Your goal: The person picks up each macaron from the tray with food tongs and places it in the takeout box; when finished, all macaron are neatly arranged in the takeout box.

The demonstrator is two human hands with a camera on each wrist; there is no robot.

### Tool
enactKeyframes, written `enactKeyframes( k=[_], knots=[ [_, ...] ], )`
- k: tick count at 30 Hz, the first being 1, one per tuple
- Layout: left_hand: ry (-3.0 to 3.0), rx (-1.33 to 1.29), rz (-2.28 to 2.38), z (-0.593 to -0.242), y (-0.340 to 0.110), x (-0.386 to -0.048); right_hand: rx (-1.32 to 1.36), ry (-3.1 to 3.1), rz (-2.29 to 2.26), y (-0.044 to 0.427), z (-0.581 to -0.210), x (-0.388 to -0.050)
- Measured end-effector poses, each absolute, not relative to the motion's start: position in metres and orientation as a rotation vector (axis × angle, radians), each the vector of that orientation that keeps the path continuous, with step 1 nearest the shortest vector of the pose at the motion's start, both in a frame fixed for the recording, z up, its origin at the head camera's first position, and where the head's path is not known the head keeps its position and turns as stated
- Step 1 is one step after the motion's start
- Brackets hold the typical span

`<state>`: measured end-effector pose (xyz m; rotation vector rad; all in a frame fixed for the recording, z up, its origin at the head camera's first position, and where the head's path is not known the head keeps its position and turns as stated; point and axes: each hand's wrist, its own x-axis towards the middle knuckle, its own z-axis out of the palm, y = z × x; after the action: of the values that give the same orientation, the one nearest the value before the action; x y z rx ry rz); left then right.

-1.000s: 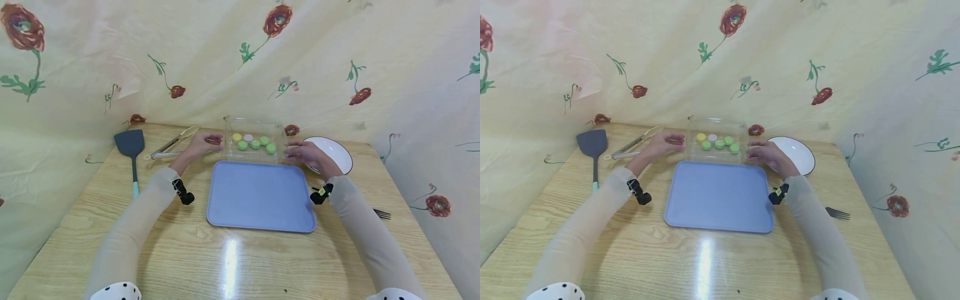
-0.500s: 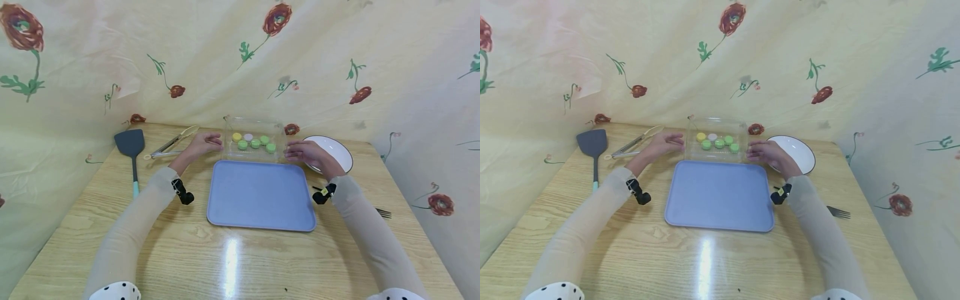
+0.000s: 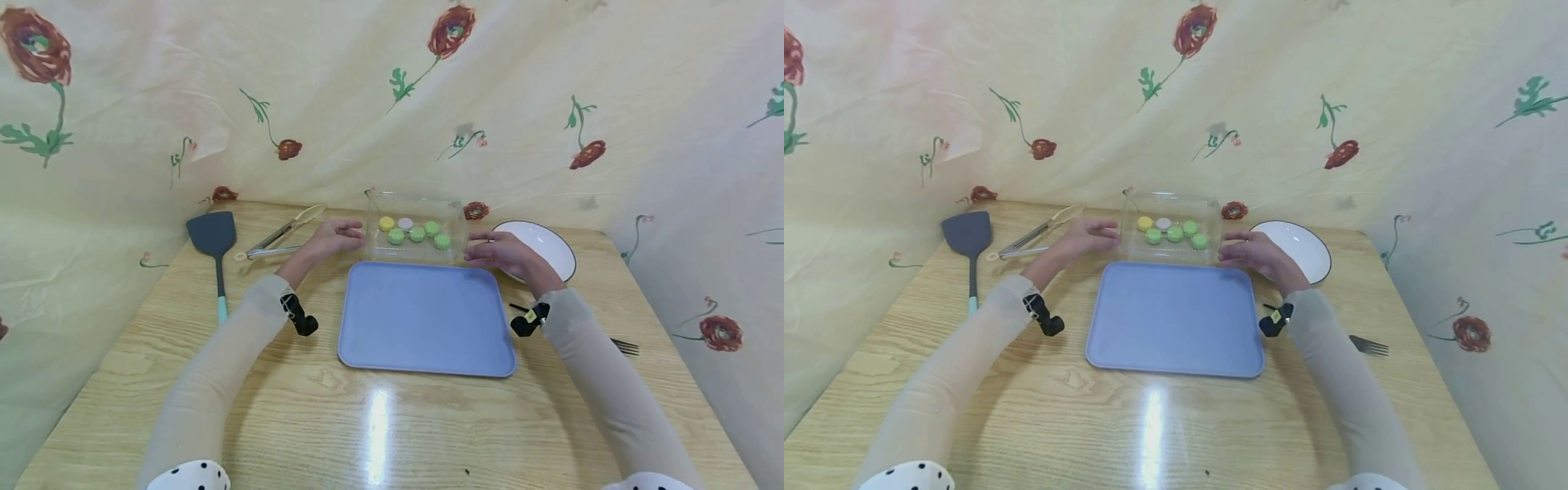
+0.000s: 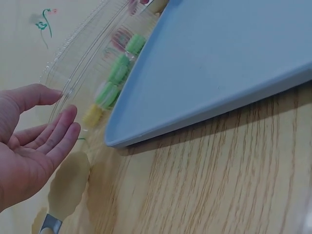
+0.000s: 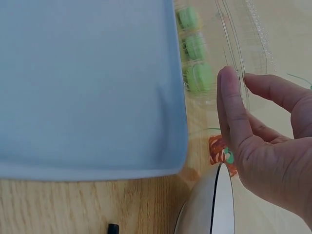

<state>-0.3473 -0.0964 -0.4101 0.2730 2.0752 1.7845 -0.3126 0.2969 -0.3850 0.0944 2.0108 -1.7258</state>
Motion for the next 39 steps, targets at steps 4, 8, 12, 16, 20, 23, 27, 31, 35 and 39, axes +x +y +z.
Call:
enactKeyframes(
  k=[4, 8, 12, 16, 20, 23, 27, 31, 35, 39],
  knots=[
    [2.019, 0.242, 1.820, -0.4126, -0.0951, -0.3460, 0.094, 2.032, -1.718, 0.2980, -0.3904, -0.3145],
    [1.963, 0.241, 1.858, -0.4152, -0.0938, -0.3449, 0.111, 2.021, -1.733, 0.2983, -0.3931, -0.3145],
    [1.907, 0.233, 1.892, -0.4173, -0.0934, -0.3448, 0.140, 1.985, -1.771, 0.2978, -0.3942, -0.3135],
    [1.873, 0.200, 1.911, -0.4173, -0.0938, -0.3444, 0.130, 1.943, -1.806, 0.2972, -0.3949, -0.3121],
    [1.826, 0.170, 1.927, -0.4156, -0.0941, -0.3443, 0.111, 1.891, -1.833, 0.2959, -0.3935, -0.3095],
    [1.772, 0.137, 1.948, -0.4138, -0.0932, -0.3444, 0.119, 1.860, -1.849, 0.2947, -0.3917, -0.3078],
    [1.733, 0.095, 1.963, -0.4128, -0.0910, -0.3454, 0.128, 1.844, -1.859, 0.2940, -0.3907, -0.3072],
    [1.728, 0.076, 1.973, -0.4145, -0.0890, -0.3469, 0.148, 1.832, -1.875, 0.2934, -0.3912, -0.3083],
    [1.747, 0.059, 1.981, -0.4156, -0.0875, -0.3469, 0.171, 1.813, -1.896, 0.2926, -0.3919, -0.3099],
    [1.759, 0.035, 1.991, -0.4160, -0.0866, -0.3463, 0.183, 1.785, -1.918, 0.2926, -0.3926, -0.3110]
  ],
)
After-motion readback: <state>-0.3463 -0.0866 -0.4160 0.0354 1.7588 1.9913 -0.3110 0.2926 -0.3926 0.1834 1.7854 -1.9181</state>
